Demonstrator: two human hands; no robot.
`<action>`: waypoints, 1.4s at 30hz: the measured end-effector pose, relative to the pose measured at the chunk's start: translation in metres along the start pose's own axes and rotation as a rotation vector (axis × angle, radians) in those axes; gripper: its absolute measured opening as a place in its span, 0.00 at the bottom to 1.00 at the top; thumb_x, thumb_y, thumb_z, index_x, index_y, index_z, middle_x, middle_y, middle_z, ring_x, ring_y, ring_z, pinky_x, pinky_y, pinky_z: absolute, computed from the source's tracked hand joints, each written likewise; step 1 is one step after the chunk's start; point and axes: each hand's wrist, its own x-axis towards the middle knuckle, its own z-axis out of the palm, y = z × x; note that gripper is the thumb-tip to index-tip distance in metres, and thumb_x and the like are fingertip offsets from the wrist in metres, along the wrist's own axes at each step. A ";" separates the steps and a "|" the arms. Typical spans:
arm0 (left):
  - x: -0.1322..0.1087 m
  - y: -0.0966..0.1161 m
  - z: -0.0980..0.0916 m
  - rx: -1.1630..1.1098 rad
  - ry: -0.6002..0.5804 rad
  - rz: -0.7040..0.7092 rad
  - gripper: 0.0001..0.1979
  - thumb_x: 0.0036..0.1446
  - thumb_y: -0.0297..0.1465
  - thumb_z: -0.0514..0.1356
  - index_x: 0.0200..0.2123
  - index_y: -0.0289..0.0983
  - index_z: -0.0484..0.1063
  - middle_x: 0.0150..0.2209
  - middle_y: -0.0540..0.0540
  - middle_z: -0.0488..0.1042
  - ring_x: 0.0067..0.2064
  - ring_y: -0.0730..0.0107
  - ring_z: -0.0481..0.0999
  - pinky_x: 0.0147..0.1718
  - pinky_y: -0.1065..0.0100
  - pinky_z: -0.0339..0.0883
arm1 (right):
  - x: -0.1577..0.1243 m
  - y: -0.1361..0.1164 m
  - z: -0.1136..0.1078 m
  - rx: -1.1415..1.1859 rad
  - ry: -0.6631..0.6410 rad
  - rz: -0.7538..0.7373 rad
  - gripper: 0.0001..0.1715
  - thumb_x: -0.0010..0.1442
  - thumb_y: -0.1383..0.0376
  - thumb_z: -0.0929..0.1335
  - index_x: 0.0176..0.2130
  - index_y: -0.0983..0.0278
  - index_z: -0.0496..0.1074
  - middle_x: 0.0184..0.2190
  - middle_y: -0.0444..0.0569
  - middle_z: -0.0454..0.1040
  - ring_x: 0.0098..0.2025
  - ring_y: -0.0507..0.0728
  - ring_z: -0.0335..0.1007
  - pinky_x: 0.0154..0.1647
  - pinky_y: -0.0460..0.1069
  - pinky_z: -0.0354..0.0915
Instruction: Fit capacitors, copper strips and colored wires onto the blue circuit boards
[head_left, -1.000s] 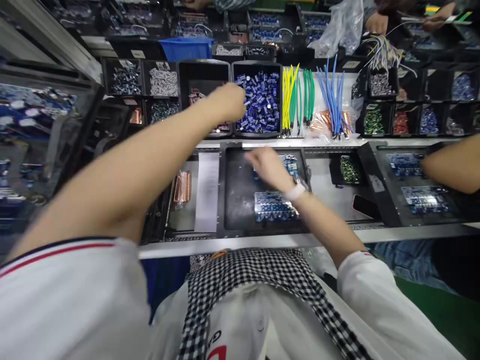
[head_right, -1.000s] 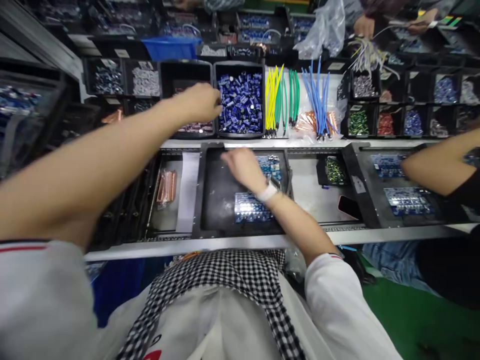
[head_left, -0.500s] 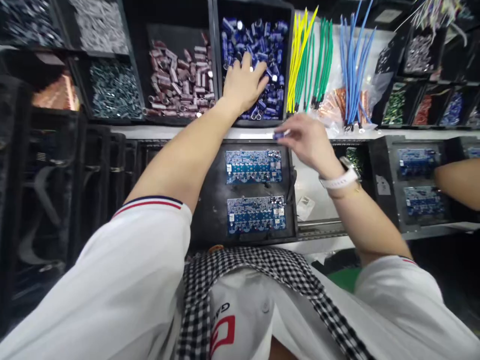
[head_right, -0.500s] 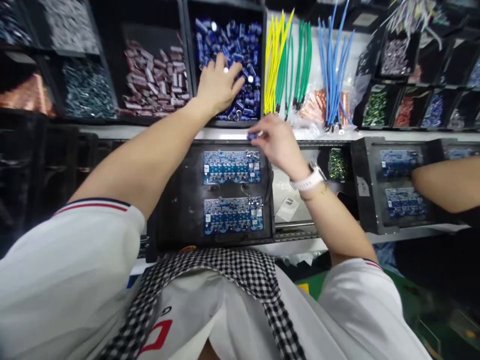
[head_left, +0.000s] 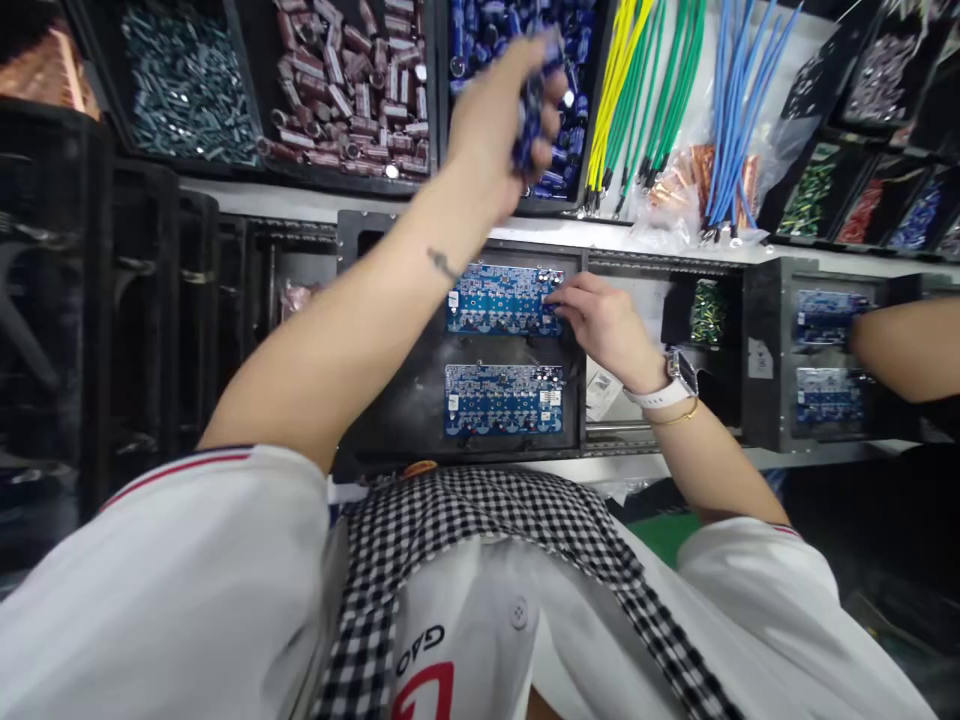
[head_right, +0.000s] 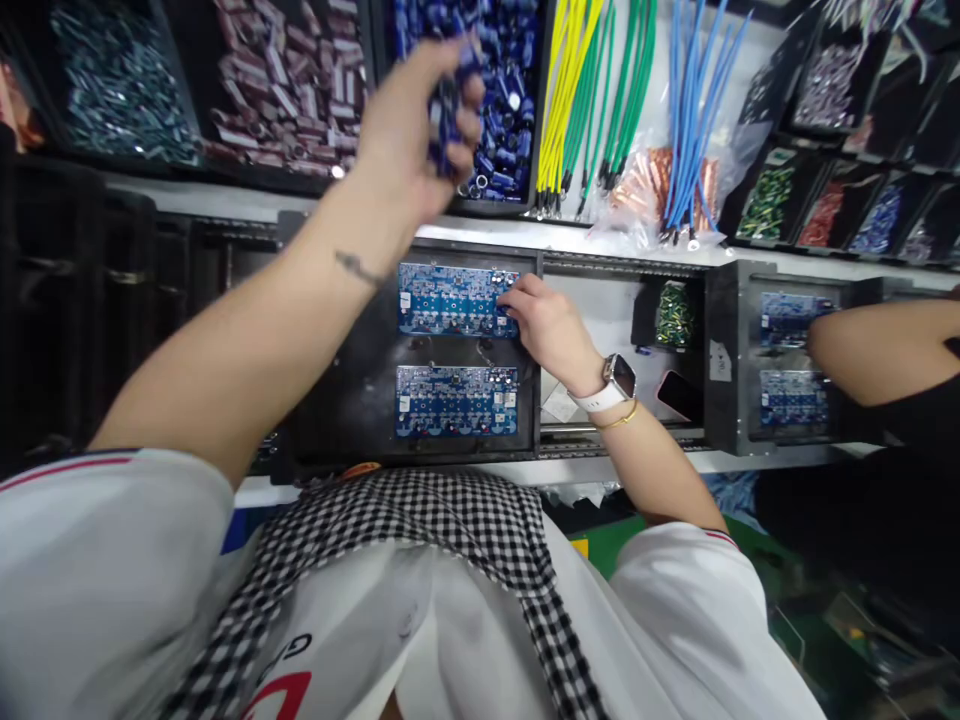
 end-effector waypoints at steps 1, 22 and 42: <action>-0.027 -0.008 0.002 -0.086 -0.061 -0.091 0.21 0.74 0.35 0.40 0.65 0.36 0.57 0.59 0.52 0.70 0.58 0.72 0.71 0.40 0.73 0.68 | -0.001 0.001 -0.001 -0.024 -0.009 -0.018 0.18 0.67 0.70 0.61 0.48 0.60 0.77 0.46 0.52 0.74 0.46 0.60 0.72 0.48 0.55 0.68; -0.169 -0.094 0.008 -0.602 -0.048 -0.701 0.11 0.63 0.33 0.61 0.29 0.34 0.69 0.21 0.52 0.65 0.17 0.79 0.63 0.12 0.78 0.54 | -0.040 -0.051 -0.018 -0.194 -0.038 -0.311 0.13 0.70 0.67 0.60 0.48 0.63 0.71 0.44 0.54 0.76 0.45 0.61 0.69 0.46 0.57 0.65; -0.179 -0.104 0.002 -0.366 -0.266 -0.526 0.11 0.62 0.36 0.63 0.36 0.38 0.64 0.24 0.53 0.67 0.19 0.78 0.63 0.12 0.78 0.55 | -0.031 -0.018 0.017 -0.186 0.145 0.045 0.11 0.69 0.66 0.64 0.46 0.61 0.75 0.43 0.49 0.80 0.44 0.60 0.74 0.60 0.63 0.55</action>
